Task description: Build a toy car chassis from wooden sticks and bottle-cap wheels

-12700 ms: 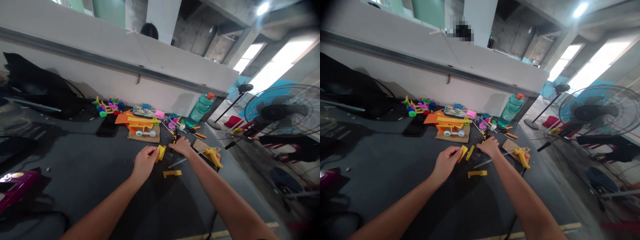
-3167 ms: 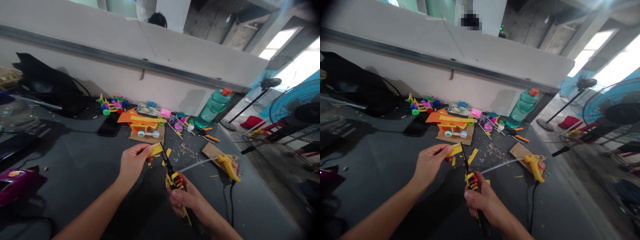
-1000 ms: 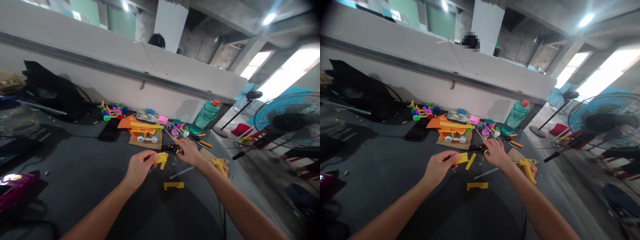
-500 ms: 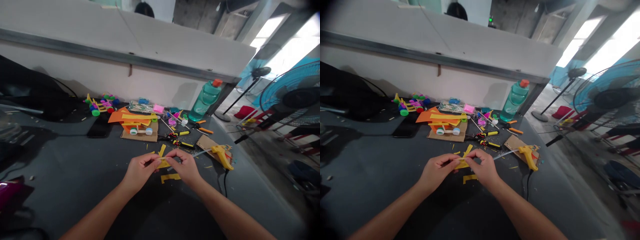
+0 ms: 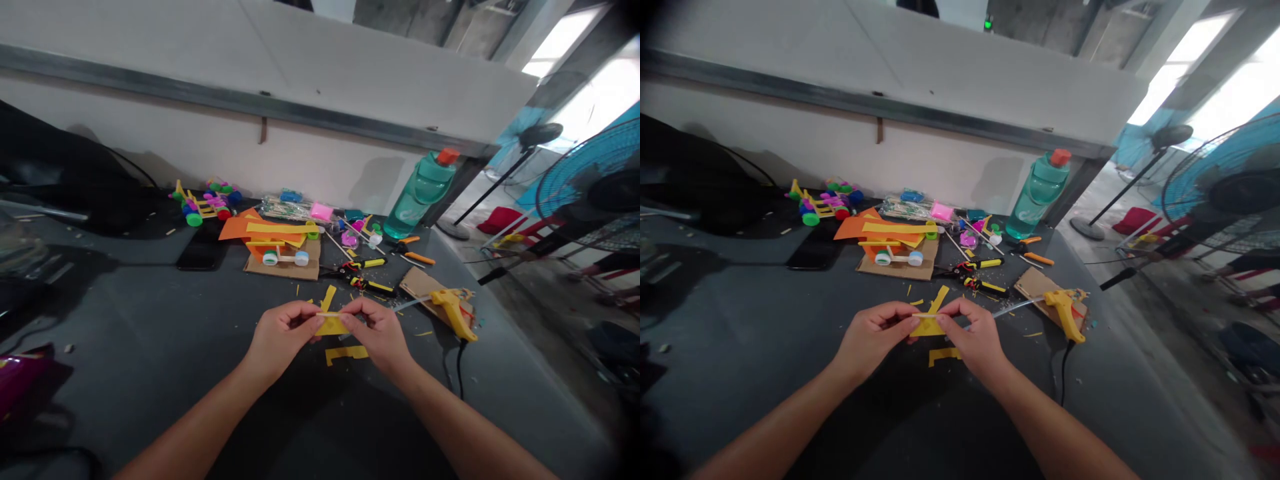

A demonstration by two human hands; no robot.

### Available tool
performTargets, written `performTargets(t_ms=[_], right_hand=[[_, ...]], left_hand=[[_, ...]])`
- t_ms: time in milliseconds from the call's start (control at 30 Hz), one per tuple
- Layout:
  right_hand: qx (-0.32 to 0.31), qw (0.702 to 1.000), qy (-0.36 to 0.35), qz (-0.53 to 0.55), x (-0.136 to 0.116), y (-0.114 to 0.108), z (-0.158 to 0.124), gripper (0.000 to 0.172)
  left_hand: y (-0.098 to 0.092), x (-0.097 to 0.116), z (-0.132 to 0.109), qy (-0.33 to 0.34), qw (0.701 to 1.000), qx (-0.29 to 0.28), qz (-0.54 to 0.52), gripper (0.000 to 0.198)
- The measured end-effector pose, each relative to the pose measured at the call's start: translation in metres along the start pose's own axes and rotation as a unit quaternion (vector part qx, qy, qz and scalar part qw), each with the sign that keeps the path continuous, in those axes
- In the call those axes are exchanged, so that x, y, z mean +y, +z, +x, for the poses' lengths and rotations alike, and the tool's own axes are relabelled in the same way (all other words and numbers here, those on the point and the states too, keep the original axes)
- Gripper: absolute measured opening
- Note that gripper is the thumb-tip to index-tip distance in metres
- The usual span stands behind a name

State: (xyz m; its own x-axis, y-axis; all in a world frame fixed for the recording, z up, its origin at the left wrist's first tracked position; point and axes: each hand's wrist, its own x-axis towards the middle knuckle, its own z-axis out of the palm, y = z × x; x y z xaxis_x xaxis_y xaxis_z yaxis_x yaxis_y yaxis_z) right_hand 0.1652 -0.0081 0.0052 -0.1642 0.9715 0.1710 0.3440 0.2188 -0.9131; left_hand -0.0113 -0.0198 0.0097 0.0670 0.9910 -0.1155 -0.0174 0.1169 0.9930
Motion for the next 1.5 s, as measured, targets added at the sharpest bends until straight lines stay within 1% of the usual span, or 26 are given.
performTargets(t_ms=[200, 333, 433, 533, 633, 800, 933, 1033, 1167, 1233, 1400, 1500], right_hand=[[0.004, 1.000, 0.003, 0.009, -0.002, 0.002, -0.002, 0.015], [0.019, 1.000, -0.007, 0.017, -0.002, 0.004, -0.003, 0.011], [0.022, 0.999, -0.023, 0.027, -0.003, 0.004, -0.003, 0.014], [0.021, 1.000, -0.022, 0.005, -0.004, 0.004, -0.004, 0.009], [0.031, 0.999, -0.026, -0.027, -0.005, 0.003, -0.004, 0.007], [0.035, 0.998, -0.031, -0.029, -0.006, 0.004, -0.004, 0.006], [0.024, 0.999, -0.022, -0.014, -0.007, 0.006, -0.005, 0.006], [0.023, 1.000, -0.017, 0.004, -0.007, 0.007, -0.006, 0.006], [0.021, 0.999, -0.022, 0.035, -0.007, 0.009, -0.006, 0.006], [0.009, 0.998, -0.011, 0.057, -0.006, 0.009, -0.006, 0.006], [-0.044, 0.993, 0.029, 0.109, -0.002, 0.010, -0.006, 0.018], [-0.036, 0.994, 0.026, 0.105, -0.002, 0.011, -0.006, 0.014]], left_hand=[[-0.002, 0.000, -0.001, 0.037, 0.998, 0.014, 0.045, 0.015], [-0.003, 0.001, 0.000, 0.030, 0.999, 0.020, 0.027, 0.014], [-0.003, 0.001, 0.001, 0.026, 1.000, 0.014, 0.007, 0.012], [-0.003, -0.002, 0.001, 0.029, 0.999, 0.011, 0.015, 0.011], [-0.002, -0.005, 0.000, 0.046, 0.998, 0.014, 0.046, 0.011], [-0.001, -0.009, 0.000, 0.077, 0.994, 0.028, 0.075, 0.022], [-0.001, -0.009, -0.001, 0.100, 0.989, 0.035, 0.102, 0.011], [-0.001, -0.008, -0.002, 0.113, 0.986, 0.037, 0.114, 0.007], [-0.001, -0.006, -0.003, 0.134, 0.982, 0.040, 0.127, 0.007], [-0.001, -0.006, -0.003, 0.151, 0.978, 0.038, 0.141, 0.008], [-0.003, -0.009, -0.004, 0.186, 0.966, 0.037, 0.177, 0.008], [-0.003, -0.011, -0.005, 0.192, 0.962, 0.028, 0.190, 0.009]])
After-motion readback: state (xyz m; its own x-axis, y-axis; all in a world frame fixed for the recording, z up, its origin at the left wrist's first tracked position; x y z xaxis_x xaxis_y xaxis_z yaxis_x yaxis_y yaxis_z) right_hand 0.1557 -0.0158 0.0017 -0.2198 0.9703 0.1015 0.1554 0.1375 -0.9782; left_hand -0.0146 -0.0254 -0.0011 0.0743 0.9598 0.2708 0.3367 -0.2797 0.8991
